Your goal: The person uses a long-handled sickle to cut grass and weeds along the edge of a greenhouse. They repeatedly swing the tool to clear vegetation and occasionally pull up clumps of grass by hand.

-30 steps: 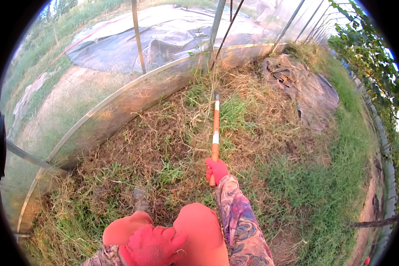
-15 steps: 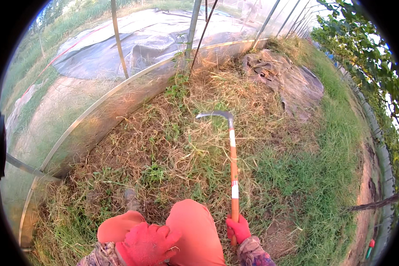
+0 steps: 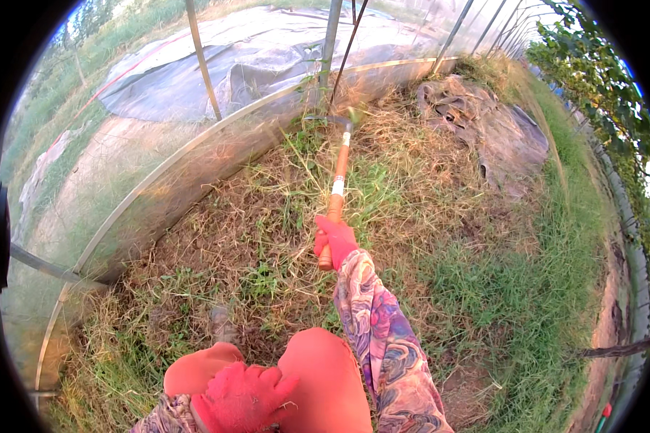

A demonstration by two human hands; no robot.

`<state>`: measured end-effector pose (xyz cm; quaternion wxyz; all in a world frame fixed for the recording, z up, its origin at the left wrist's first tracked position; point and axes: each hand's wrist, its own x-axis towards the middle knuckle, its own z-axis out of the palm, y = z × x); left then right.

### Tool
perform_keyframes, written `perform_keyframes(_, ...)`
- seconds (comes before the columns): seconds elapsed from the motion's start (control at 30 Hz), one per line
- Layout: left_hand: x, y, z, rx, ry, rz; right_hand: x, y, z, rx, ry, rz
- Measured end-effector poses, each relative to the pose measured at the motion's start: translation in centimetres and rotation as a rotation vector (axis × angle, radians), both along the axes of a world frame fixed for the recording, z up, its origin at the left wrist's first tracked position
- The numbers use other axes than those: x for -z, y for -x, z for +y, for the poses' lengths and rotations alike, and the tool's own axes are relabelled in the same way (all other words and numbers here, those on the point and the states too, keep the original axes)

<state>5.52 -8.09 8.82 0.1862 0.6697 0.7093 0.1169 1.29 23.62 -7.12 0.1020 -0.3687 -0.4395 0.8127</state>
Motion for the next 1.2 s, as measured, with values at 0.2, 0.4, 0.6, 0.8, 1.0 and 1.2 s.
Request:
perform_keyframes(0.2,-0.7,0.0,0.0,0.005,-0.012,0.067,-0.2,-10.1,-4.4,-0.061,0.021,-0.027)
perform_keyframes(0.4,-1.1,0.1,-0.2,0.003,0.086,0.018,-0.2,-30.0,-10.5,0.096,-0.19,-0.349)
perform_keyframes(0.6,0.6,-1.0,-0.6,0.016,-0.043,0.038,-1.6,-43.9,-20.7,0.142,-0.047,-0.61)
perform_keyframes(0.8,1.0,-0.6,-0.8,0.116,-0.019,0.157,-3.8,-36.2,-18.0,0.249,-0.166,-0.539)
perform_keyframes(1.0,-0.6,-0.9,0.1,0.012,-0.007,-0.035,-1.1,-20.9,-7.6,0.088,-0.351,-0.319)
perform_keyframes(1.2,-0.3,-0.1,0.2,-0.009,0.028,-0.08,2.2,-5.1,-2.4,-0.019,-0.328,-0.229)
